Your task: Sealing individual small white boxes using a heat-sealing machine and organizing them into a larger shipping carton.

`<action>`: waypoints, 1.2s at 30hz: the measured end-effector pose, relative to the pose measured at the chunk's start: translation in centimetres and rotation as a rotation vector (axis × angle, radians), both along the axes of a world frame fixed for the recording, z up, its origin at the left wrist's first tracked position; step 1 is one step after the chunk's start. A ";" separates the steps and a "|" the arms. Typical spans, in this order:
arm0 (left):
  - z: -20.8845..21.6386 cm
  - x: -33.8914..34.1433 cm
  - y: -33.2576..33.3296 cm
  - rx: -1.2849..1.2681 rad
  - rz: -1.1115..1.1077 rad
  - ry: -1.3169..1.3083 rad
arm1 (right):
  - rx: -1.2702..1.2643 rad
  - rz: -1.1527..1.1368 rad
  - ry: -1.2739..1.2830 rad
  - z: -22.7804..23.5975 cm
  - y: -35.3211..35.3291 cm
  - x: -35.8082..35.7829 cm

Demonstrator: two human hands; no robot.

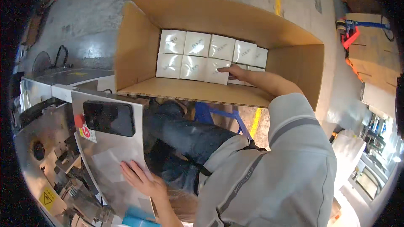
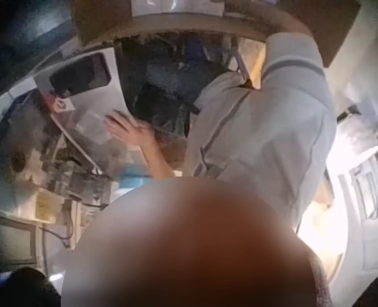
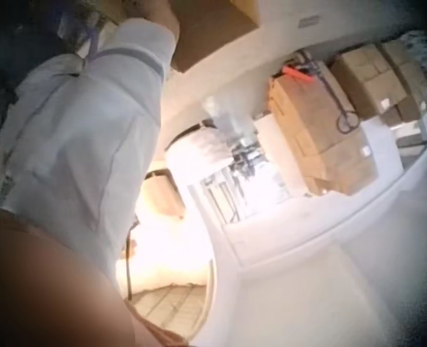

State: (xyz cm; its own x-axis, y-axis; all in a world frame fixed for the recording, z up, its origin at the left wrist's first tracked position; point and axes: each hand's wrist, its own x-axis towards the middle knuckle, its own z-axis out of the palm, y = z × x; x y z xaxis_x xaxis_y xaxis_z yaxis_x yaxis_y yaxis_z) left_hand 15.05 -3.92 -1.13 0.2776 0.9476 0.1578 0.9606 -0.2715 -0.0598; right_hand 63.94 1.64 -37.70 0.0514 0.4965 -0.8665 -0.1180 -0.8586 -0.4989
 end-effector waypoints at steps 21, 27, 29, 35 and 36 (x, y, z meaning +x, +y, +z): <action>1.1 -0.7 -1.9 0.121 0.053 -0.035 | 0.992 -0.236 0.158 43.2 3.6 -8.7; 1.0 -0.5 -2.6 0.138 0.069 -0.121 | 1.075 -0.314 0.166 48.6 1.0 -13.5; 1.1 -0.9 -2.8 0.149 0.067 -0.131 | 1.059 -0.328 0.188 49.7 0.4 -14.5; 1.2 -1.5 -3.4 0.164 0.058 -0.159 | 1.118 -0.377 0.155 51.2 -0.5 -16.4; 1.3 -1.5 -3.4 0.166 0.051 -0.166 | 1.149 -0.379 0.132 51.3 -0.6 -16.6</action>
State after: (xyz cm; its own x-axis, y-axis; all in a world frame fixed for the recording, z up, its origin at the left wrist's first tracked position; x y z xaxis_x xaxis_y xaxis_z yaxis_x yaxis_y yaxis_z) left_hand 13.56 -7.33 0.12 0.1873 0.9172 0.3518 0.9732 -0.2219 0.0605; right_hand 47.36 1.07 13.61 0.3038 0.9510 0.0583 -0.3729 0.1750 -0.9112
